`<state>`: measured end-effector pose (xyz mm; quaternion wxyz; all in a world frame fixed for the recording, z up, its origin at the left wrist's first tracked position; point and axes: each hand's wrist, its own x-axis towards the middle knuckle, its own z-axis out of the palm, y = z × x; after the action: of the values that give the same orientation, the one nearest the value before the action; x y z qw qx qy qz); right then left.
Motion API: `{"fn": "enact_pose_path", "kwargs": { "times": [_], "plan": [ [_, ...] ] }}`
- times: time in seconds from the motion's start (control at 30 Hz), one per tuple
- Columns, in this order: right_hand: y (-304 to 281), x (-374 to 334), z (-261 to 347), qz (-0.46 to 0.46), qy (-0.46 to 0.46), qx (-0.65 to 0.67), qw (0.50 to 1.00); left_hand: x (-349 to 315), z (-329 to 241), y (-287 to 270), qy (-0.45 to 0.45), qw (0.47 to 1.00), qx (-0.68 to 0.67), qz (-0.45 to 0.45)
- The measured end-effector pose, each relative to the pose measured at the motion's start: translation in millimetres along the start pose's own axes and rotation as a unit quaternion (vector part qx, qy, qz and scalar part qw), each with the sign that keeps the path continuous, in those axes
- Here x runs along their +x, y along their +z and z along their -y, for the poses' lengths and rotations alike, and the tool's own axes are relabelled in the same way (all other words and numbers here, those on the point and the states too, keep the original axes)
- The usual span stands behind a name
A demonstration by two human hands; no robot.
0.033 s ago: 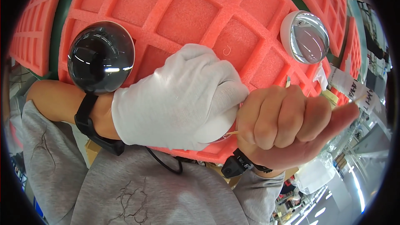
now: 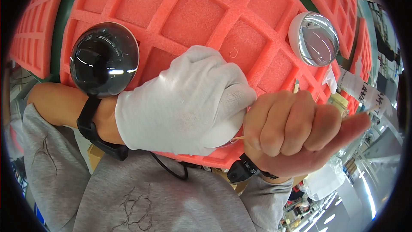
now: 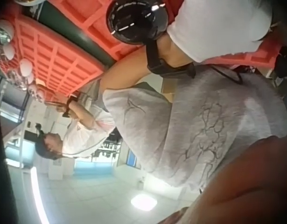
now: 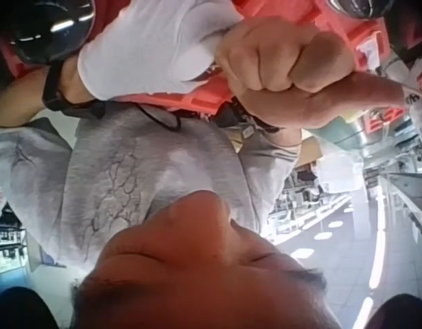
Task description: The person uses a wooden stick to apply a small sticker to a camera dome, wipes it with a cloth, and returns it to the tray. They then pick up a different camera dome, wipe it thoroughly with a cloth, and place it back into the tray.
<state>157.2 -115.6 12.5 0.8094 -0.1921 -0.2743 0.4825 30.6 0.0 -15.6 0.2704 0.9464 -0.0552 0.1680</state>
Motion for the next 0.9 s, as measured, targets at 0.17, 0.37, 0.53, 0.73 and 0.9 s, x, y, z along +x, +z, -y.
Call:
{"fn": "enact_pose_path", "kwargs": {
  "times": [0.17, 0.37, 0.53, 0.73, 0.9],
  "plan": [
    [9, 0, -1, -0.009, -0.034, -0.095, 0.995, 3, 2, 2, 0.008, 1.000, -0.008, 0.012],
    [22, 6, -8, 0.013, -0.048, -0.099, 0.994, -1, 1, -6, -0.020, 1.000, -0.004, 0.013],
    [23, -2, -12, 0.045, -0.056, -0.163, 0.984, -5, 3, 2, -0.041, 0.996, -0.073, -0.012],
    [18, 0, -7, 0.023, -0.029, -0.080, 0.996, -5, 3, 2, -0.009, 0.998, -0.056, -0.003],
    [3, 4, 0, -0.027, 0.011, 0.031, 0.999, -1, 4, -7, 0.011, 0.999, -0.030, 0.028]
  ]
}}
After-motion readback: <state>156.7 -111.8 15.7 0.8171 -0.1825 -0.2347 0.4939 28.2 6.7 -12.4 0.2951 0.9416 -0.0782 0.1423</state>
